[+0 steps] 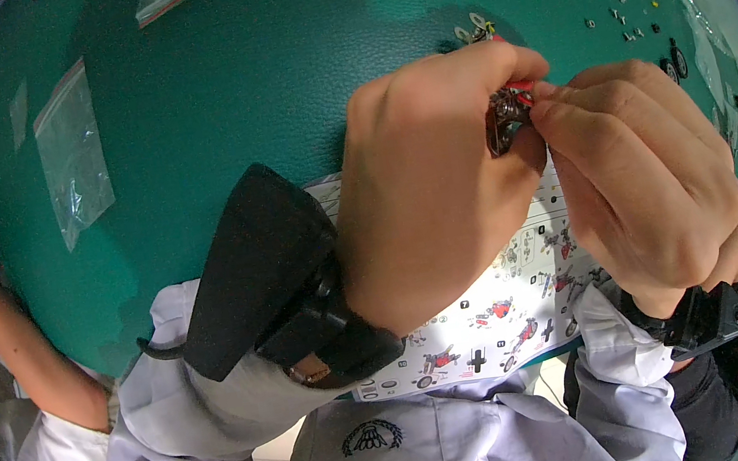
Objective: The person assembles a metal model by joining a red plate and a silver bracket using a screw and a nut. They then pick up a wrench to hold the nut while tightening the screw.
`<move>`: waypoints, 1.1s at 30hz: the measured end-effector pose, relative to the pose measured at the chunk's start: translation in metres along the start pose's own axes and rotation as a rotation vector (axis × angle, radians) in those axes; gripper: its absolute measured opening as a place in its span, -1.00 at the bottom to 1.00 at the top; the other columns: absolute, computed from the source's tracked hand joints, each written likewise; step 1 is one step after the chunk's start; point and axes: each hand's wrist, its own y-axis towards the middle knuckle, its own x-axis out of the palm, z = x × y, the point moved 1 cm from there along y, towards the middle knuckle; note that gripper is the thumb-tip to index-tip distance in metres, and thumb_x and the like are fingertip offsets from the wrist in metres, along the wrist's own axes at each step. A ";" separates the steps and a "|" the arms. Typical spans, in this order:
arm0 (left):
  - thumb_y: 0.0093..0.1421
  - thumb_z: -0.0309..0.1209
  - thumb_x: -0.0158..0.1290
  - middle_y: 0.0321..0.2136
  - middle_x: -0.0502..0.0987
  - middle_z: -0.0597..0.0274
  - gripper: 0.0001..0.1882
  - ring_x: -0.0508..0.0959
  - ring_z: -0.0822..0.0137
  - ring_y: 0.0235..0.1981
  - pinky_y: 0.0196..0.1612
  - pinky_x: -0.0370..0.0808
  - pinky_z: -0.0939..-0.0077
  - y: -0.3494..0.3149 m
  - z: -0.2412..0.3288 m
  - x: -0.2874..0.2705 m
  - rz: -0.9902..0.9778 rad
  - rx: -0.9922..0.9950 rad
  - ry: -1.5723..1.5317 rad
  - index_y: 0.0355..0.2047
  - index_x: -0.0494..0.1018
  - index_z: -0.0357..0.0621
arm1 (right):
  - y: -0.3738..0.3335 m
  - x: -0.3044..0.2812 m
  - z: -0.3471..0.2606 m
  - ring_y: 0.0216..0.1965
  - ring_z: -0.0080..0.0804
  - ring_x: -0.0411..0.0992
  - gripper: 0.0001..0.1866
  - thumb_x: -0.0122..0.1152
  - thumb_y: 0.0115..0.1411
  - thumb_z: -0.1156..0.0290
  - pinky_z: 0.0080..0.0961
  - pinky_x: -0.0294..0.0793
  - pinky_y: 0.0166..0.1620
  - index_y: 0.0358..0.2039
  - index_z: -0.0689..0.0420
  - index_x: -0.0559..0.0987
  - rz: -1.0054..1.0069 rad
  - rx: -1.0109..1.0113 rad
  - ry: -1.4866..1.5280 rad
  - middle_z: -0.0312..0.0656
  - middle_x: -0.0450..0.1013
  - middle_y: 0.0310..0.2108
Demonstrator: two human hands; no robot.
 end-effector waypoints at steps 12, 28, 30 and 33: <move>-0.02 -0.71 0.08 -0.33 0.51 0.20 -0.65 0.47 0.64 -0.45 -0.48 0.35 0.86 -0.003 -0.005 -0.004 -0.115 -0.187 -0.165 -0.15 0.43 -0.39 | -0.008 0.012 0.012 -0.52 -0.17 0.46 -0.71 0.23 -0.40 0.75 -0.48 0.46 -0.46 -0.51 0.41 0.48 0.070 -0.062 0.018 -0.02 0.44 -0.57; 0.21 -0.49 -0.12 -0.37 0.54 0.11 -0.73 0.55 0.42 -0.48 -0.44 0.53 0.64 0.001 0.005 -0.003 -0.092 -0.503 -0.512 -0.14 0.44 -0.37 | -0.028 0.030 0.031 -0.49 -0.17 0.47 -0.67 0.24 -0.38 0.80 -0.48 0.46 -0.45 -0.46 0.41 0.50 0.308 -0.176 0.134 0.01 0.48 -0.51; 0.22 -0.46 -0.14 -0.38 0.55 0.07 -0.71 0.57 0.36 -0.53 -0.49 0.56 0.58 0.004 0.004 -0.005 -0.060 -0.481 -0.580 -0.12 0.43 -0.37 | -0.025 0.029 0.033 -0.48 -0.18 0.47 -0.67 0.23 -0.35 0.83 -0.47 0.46 -0.44 -0.44 0.42 0.50 0.301 -0.171 0.188 0.00 0.48 -0.50; 0.22 -0.46 -0.16 -0.36 0.56 0.02 -0.69 0.59 0.31 -0.53 -0.49 0.58 0.52 0.004 0.001 -0.011 -0.135 -0.494 -0.590 -0.09 0.41 -0.37 | -0.015 0.023 0.028 -0.46 -0.18 0.47 -0.66 0.21 -0.32 0.87 -0.46 0.46 -0.42 -0.41 0.44 0.49 0.268 -0.176 0.204 0.00 0.48 -0.47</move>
